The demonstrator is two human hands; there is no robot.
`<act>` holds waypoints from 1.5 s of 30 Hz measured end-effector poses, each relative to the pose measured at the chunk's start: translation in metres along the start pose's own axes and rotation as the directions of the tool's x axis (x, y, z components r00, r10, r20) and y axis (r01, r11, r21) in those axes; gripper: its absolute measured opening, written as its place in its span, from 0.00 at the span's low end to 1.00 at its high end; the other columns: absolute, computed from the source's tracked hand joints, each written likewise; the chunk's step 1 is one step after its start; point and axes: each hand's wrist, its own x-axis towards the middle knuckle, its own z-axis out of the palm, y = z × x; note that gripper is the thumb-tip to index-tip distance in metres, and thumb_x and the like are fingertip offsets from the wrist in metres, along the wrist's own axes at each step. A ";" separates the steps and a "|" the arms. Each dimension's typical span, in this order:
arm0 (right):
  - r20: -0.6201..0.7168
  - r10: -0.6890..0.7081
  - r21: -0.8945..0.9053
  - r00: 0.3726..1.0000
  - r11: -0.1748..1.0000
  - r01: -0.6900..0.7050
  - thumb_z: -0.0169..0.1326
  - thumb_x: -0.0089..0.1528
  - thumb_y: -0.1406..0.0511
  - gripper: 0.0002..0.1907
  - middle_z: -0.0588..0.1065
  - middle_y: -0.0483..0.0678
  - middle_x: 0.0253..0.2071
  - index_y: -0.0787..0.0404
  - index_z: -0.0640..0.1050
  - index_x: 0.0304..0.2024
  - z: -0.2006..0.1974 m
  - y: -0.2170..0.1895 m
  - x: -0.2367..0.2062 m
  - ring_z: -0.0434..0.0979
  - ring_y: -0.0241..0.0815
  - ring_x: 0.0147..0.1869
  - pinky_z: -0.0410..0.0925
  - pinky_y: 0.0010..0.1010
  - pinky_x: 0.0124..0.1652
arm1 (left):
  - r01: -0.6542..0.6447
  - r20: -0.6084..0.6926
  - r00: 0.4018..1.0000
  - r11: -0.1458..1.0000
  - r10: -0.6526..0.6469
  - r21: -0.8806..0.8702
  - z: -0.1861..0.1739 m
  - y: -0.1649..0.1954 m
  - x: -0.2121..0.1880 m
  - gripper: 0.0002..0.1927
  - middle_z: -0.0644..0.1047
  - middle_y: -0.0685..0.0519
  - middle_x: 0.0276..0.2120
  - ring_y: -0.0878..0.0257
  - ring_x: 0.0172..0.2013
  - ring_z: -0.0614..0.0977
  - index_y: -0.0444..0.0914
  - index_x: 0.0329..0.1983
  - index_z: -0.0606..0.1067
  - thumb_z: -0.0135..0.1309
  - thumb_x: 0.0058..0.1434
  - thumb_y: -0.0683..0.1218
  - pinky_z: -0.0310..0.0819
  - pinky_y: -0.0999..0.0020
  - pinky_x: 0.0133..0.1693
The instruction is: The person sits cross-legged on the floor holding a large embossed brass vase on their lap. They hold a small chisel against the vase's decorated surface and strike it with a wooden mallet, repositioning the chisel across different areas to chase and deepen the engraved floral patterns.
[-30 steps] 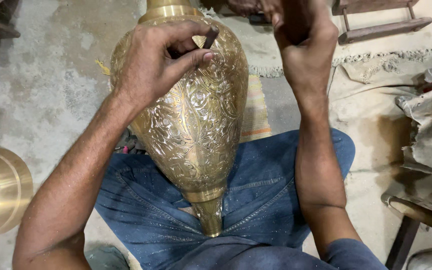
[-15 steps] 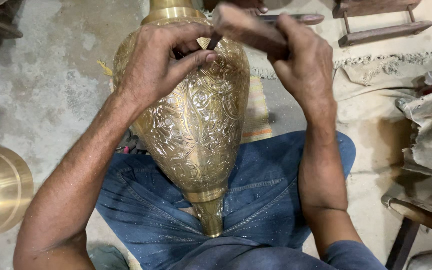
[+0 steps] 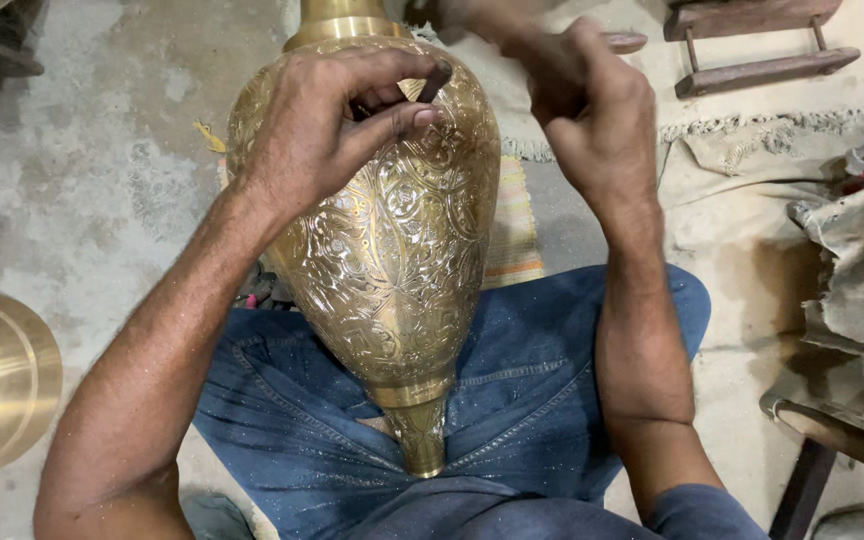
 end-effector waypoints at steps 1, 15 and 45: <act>0.073 0.083 0.046 0.994 0.995 -0.086 0.61 0.65 0.75 0.13 0.81 0.55 0.40 0.66 0.72 0.49 0.000 0.001 0.000 0.84 0.49 0.44 0.75 0.40 0.43 | 0.003 -0.001 1.000 1.000 -0.003 -0.009 0.001 0.000 0.000 0.19 0.84 0.46 0.47 0.61 0.39 0.87 0.36 0.59 0.79 0.66 0.67 0.46 0.84 0.64 0.41; 0.144 0.236 0.242 0.961 0.933 -0.265 0.65 0.68 0.70 0.14 0.79 0.55 0.36 0.60 0.73 0.52 0.003 0.011 -0.002 0.81 0.47 0.38 0.75 0.38 0.39 | 0.020 0.005 1.000 1.000 -0.020 -0.021 0.007 -0.003 -0.003 0.18 0.83 0.46 0.50 0.60 0.42 0.86 0.37 0.58 0.79 0.64 0.66 0.47 0.85 0.62 0.44; 0.136 0.165 0.350 0.977 0.914 -0.203 0.64 0.70 0.64 0.28 0.81 0.52 0.44 0.67 0.68 0.68 0.024 -0.031 -0.013 0.83 0.39 0.34 0.78 0.31 0.32 | 0.154 -0.679 0.233 0.716 -0.697 -0.681 0.040 -0.001 -0.170 0.14 0.78 0.52 0.41 0.64 0.39 0.84 0.34 0.59 0.74 0.55 0.75 0.45 0.83 0.71 0.41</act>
